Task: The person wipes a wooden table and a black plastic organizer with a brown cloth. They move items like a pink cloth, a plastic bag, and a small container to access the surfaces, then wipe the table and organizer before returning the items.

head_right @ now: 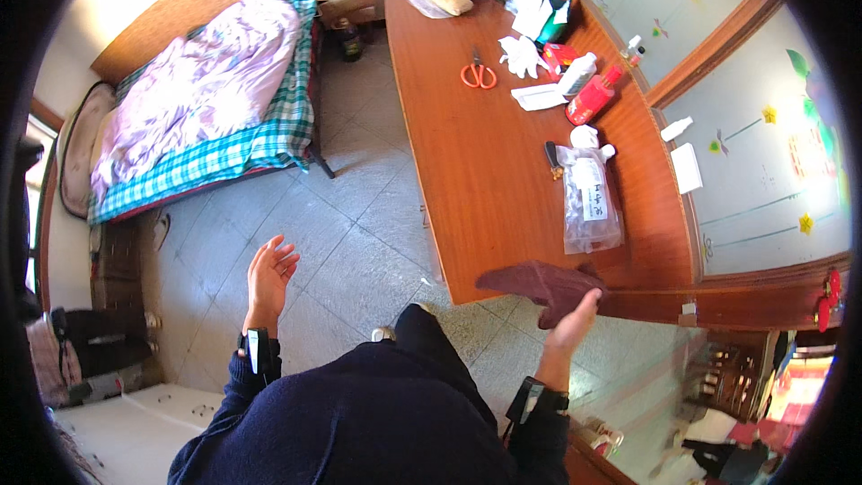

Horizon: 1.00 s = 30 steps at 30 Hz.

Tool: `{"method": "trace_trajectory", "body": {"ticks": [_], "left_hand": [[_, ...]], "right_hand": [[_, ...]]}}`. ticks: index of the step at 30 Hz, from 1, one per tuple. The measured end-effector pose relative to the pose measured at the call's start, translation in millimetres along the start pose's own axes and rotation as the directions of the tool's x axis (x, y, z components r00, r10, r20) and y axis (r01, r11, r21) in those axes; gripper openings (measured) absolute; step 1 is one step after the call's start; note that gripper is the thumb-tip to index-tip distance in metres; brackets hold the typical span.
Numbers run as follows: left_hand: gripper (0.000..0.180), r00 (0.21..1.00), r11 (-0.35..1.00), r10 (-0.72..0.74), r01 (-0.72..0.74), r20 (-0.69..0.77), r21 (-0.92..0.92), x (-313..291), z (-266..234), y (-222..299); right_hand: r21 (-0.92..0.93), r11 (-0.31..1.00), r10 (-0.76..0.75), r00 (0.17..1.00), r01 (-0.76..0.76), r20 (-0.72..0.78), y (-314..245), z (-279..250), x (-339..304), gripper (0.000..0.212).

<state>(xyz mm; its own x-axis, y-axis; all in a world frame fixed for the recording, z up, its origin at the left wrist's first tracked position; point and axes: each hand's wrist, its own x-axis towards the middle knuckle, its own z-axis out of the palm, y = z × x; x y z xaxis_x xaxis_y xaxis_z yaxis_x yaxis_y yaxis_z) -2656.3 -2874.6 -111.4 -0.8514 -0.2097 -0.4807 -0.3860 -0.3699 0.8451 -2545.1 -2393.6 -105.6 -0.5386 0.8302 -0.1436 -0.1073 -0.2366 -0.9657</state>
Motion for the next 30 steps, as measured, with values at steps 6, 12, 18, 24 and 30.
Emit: {"method": "trace_trajectory", "body": {"ticks": [6,12,18,24,30], "left_hand": [[0.034,0.998,0.997,-0.056,0.055,0.019,0.061,83.9,2.9,23.1],[0.036,0.994,0.981,-0.048,0.028,0.096,0.192,162.4,42.0,78.9],[0.035,0.981,0.943,-0.092,0.032,0.169,0.331,244.2,117.8,120.5],[0.031,0.883,0.910,-0.242,0.063,0.403,0.409,310.9,204.4,119.3],[0.026,0.674,0.814,-0.484,0.113,0.558,0.569,375.6,307.2,73.9]], "right_hand": [[-0.057,0.997,0.048,0.999,-0.047,0.015,41.5,70.4,1.6,0.054],[-0.263,0.957,0.096,0.989,-0.122,-0.109,87.5,134.3,44.9,0.061],[-0.470,0.874,0.040,0.984,-0.119,-0.175,121.6,168.2,67.7,0.057],[-0.620,0.757,0.013,0.954,-0.204,-0.299,121.4,178.7,60.2,0.043],[-0.650,0.708,-0.119,0.860,-0.277,-0.496,105.3,204.1,32.3,0.030]]}}
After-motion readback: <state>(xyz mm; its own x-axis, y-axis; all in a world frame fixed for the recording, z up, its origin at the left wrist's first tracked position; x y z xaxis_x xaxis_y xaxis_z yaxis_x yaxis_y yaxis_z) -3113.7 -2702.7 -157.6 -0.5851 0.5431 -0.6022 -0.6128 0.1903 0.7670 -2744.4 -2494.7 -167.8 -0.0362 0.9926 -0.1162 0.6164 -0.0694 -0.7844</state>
